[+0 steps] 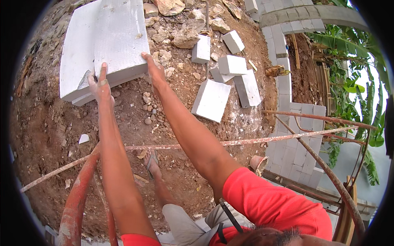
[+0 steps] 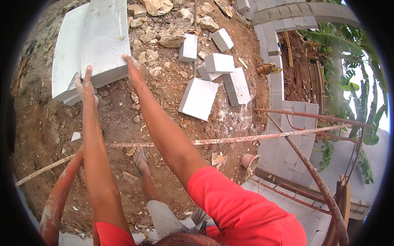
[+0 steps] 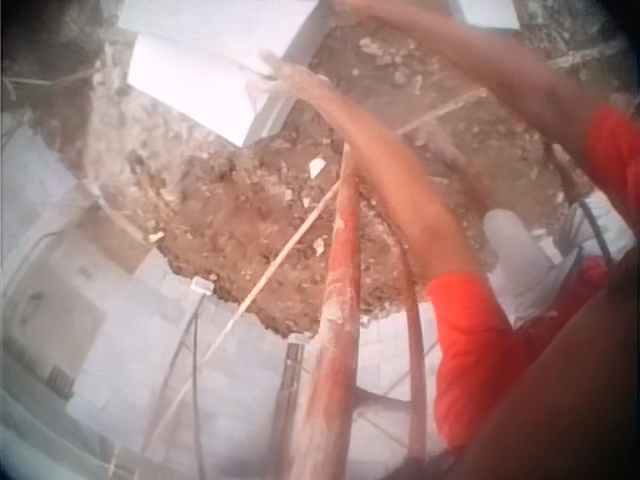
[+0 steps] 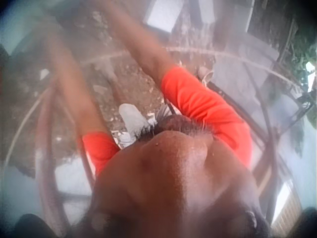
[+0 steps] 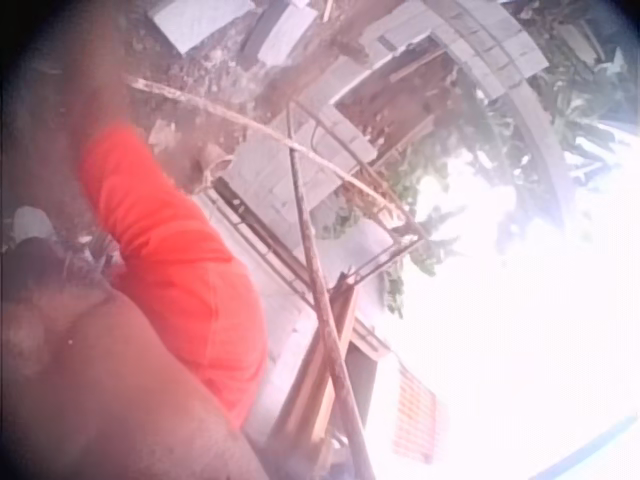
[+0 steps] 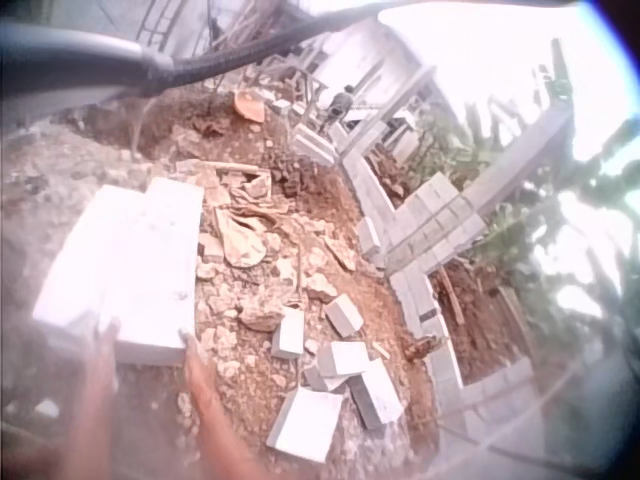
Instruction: The person scoops mortar from a bucket with a trowel, applies it to a low wall, and places white blocks along the wall. They repeat this process, picking up blocks, applying mortar, and positioning them in sequence.
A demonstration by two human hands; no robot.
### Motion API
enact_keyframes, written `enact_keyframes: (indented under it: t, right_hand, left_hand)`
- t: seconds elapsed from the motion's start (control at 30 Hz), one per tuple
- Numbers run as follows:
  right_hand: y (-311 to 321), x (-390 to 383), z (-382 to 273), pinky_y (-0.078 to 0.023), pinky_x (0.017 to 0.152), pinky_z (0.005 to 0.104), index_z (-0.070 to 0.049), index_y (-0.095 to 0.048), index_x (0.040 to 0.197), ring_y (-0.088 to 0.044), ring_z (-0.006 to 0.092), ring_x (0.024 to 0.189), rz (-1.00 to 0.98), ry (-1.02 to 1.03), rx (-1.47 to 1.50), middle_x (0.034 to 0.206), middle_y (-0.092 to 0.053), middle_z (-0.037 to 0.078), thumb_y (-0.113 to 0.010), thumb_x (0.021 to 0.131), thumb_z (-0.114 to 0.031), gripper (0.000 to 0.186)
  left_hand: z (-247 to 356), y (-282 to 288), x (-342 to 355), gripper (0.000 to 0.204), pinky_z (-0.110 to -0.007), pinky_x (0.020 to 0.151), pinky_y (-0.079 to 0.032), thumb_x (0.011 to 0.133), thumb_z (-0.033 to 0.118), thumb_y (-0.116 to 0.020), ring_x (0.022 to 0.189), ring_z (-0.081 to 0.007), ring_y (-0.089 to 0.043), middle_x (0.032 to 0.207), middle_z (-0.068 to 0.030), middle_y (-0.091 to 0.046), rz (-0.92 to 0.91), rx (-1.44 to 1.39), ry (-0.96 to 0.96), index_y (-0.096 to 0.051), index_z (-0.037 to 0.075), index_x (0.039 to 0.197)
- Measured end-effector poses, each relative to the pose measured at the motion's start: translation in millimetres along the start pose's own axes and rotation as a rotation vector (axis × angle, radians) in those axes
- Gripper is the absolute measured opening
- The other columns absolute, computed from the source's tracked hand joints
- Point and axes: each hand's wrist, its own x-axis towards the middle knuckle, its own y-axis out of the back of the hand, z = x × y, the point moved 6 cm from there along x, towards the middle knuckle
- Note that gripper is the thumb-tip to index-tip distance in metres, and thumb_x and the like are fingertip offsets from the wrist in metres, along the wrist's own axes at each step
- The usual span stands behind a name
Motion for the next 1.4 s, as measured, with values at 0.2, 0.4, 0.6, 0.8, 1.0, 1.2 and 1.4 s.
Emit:
enact_keyframes:
  t: [0.2, 0.4, 0.6, 0.8, 1.0, 1.2, 1.4]
  right_hand:
    - [-6.4, 7.0, -4.7, -0.025, 0.126, 0.0555, 0.007, -0.029, 0.157, -0.035, 0.0428, 0.148, -0.265, 0.150, 0.244, 0.154, -0.040, 0.032, -0.073, 0.086, -0.055, 0.104]
    - [8.5, -24.6, 20.8, -0.028, 0.120, 0.0530, 0.006, -0.033, 0.153, -0.042, 0.0377, 0.138, -0.216, 0.089, 0.259, 0.148, -0.043, 0.027, -0.076, 0.084, -0.048, 0.097]
    - [70.6, -102.7, 66.0, -0.043, 0.098, 0.0423, 0.003, -0.052, 0.141, -0.058, 0.0271, 0.118, -0.177, -0.081, 0.165, 0.125, -0.063, 0.018, -0.075, 0.082, -0.051, 0.083]
    - [76.5, -181.9, 60.0, -0.047, 0.085, 0.0376, 0.005, -0.056, 0.137, -0.058, 0.0228, 0.111, -0.213, -0.087, 0.071, 0.122, -0.063, 0.018, -0.072, 0.082, -0.056, 0.083]
    - [107.9, -261.3, 44.5, -0.043, 0.074, 0.0303, 0.004, -0.062, 0.130, -0.053, 0.0175, 0.092, -0.174, -0.131, -0.024, 0.105, -0.061, 0.010, -0.073, 0.081, -0.055, 0.077]
    - [161.0, -338.8, 52.7, -0.043, 0.072, 0.0285, -0.001, -0.057, 0.131, -0.054, 0.0141, 0.099, -0.182, -0.193, -0.038, 0.113, -0.063, 0.005, -0.071, 0.084, -0.046, 0.067]
    - [245.0, -396.2, 36.2, -0.043, 0.071, 0.0303, -0.005, -0.059, 0.128, -0.056, 0.0130, 0.092, -0.117, -0.126, 0.026, 0.108, -0.065, 0.003, -0.071, 0.082, -0.053, 0.067]
  left_hand:
    - [8.2, -1.2, -20.0, 0.087, -0.054, 0.123, -0.025, 0.082, 0.042, -0.086, 0.147, -0.0335, -0.037, 0.151, -0.0252, -0.045, 0.009, -0.061, 0.044, -0.046, 0.000, 0.148]
    - [5.5, 21.7, -59.4, 0.077, -0.051, 0.122, -0.026, 0.080, 0.033, -0.088, 0.140, -0.0279, -0.046, 0.142, -0.0190, -0.056, 0.044, -0.137, 0.135, -0.053, 0.001, 0.141]
    - [-12.0, 71.8, -141.0, 0.076, -0.054, 0.116, -0.032, 0.084, 0.047, -0.080, 0.137, -0.0267, -0.047, 0.147, -0.0108, -0.052, -0.117, -0.182, 0.400, -0.053, 0.008, 0.143]
    - [37.5, 101.1, -167.6, 0.087, -0.047, 0.114, -0.038, 0.089, 0.058, -0.072, 0.138, -0.0281, -0.049, 0.149, -0.0130, -0.055, -0.243, -0.212, 0.507, -0.048, 0.003, 0.151]
    - [68.1, 73.6, -161.4, 0.081, -0.041, 0.098, -0.054, 0.094, 0.060, -0.067, 0.120, -0.0270, -0.064, 0.139, -0.0162, -0.061, -0.428, -0.385, 0.566, -0.050, 0.004, 0.150]
    - [66.8, 44.3, -192.4, 0.105, -0.044, 0.087, -0.056, 0.076, 0.063, -0.076, 0.113, -0.0342, -0.065, 0.130, -0.0288, -0.061, -0.492, -0.258, 0.534, -0.046, -0.005, 0.149]
    - [86.3, 30.3, -293.2, 0.108, -0.049, 0.082, -0.056, 0.074, 0.058, -0.072, 0.113, -0.0403, -0.063, 0.131, -0.0320, -0.055, -0.497, -0.368, 0.534, -0.037, -0.008, 0.151]
